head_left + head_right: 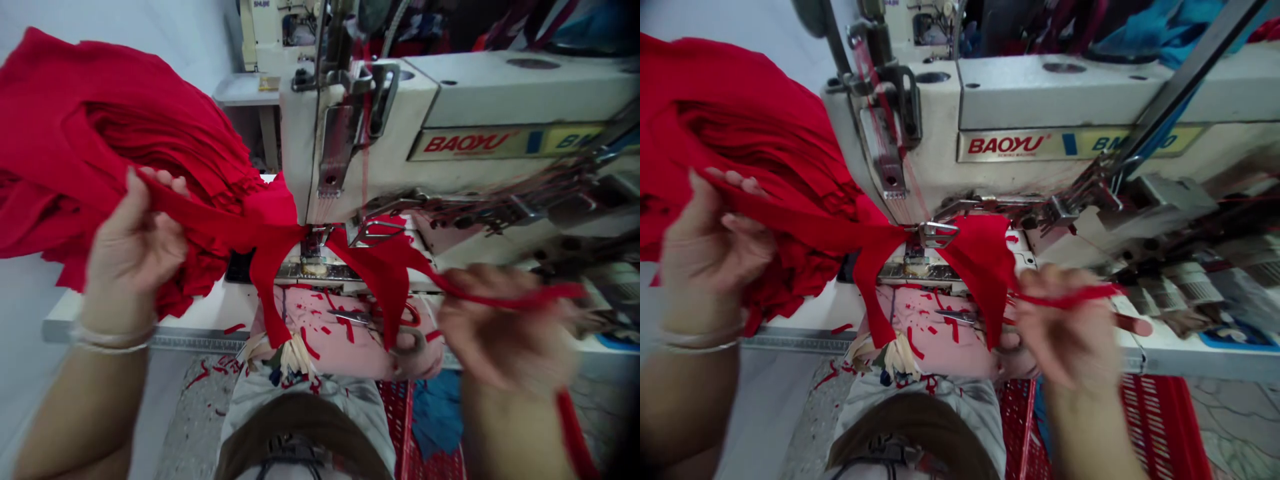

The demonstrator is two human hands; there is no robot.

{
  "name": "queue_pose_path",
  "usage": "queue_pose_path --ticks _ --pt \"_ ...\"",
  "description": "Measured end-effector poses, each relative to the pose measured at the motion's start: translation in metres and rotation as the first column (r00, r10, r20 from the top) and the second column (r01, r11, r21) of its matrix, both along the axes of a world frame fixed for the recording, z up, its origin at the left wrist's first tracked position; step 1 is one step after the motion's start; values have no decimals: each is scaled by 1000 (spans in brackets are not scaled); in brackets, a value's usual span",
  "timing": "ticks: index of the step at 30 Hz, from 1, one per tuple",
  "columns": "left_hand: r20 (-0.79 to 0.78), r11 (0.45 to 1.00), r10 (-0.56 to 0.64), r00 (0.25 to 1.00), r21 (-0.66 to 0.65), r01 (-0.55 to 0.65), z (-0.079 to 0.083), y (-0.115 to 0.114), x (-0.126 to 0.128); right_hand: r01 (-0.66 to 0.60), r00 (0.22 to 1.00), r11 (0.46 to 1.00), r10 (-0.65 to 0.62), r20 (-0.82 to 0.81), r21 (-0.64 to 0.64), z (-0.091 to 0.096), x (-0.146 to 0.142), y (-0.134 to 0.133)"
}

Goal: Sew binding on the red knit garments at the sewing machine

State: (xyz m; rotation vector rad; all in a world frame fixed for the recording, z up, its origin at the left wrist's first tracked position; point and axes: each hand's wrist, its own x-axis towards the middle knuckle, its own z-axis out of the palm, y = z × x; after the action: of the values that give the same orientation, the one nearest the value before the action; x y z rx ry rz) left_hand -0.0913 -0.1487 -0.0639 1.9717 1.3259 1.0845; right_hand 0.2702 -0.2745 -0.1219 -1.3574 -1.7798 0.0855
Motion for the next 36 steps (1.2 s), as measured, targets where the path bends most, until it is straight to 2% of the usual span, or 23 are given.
queue_pose_path --ticks 1,3,6,7,9,10,12,15,23,29,36 --pt "13 996 -71 997 56 70 -8 -3 25 -48 994 998 50 -92 27 -5 -21 14" --pt "-49 971 -204 978 116 208 -30 -10 69 -88 994 994 92 -66 56 -18 -56 39" --pt "-221 913 -310 925 204 354 -66 -17 101 -87 959 990 54 279 107 -37 -77 56" --pt "-329 878 -302 895 269 396 -75 -19 104 -72 935 988 19 354 136 -41 -77 56" --pt "-556 813 -186 810 375 444 -84 -24 103 -48 920 982 -29 390 185 -45 -73 53" --pt "-639 800 -104 762 401 445 -85 -28 102 -41 929 980 -34 368 195 -45 -71 51" --pt "-733 818 1 680 391 421 -82 -35 101 -31 955 981 -28 297 192 -43 -70 49" --pt "-781 837 28 624 359 413 -75 -44 104 -35 964 980 -18 266 194 -41 -77 49" --pt "-793 853 124 597 392 344 -76 -51 112 -59 925 983 -13 380 176 -45 -78 48" --pt "-759 847 51 650 377 374 -81 -48 108 -40 874 990 -31 484 135 -41 -76 47" --pt "-775 846 72 628 381 373 -79 -44 109 -59 848 986 -33 529 156 -37 -75 51"
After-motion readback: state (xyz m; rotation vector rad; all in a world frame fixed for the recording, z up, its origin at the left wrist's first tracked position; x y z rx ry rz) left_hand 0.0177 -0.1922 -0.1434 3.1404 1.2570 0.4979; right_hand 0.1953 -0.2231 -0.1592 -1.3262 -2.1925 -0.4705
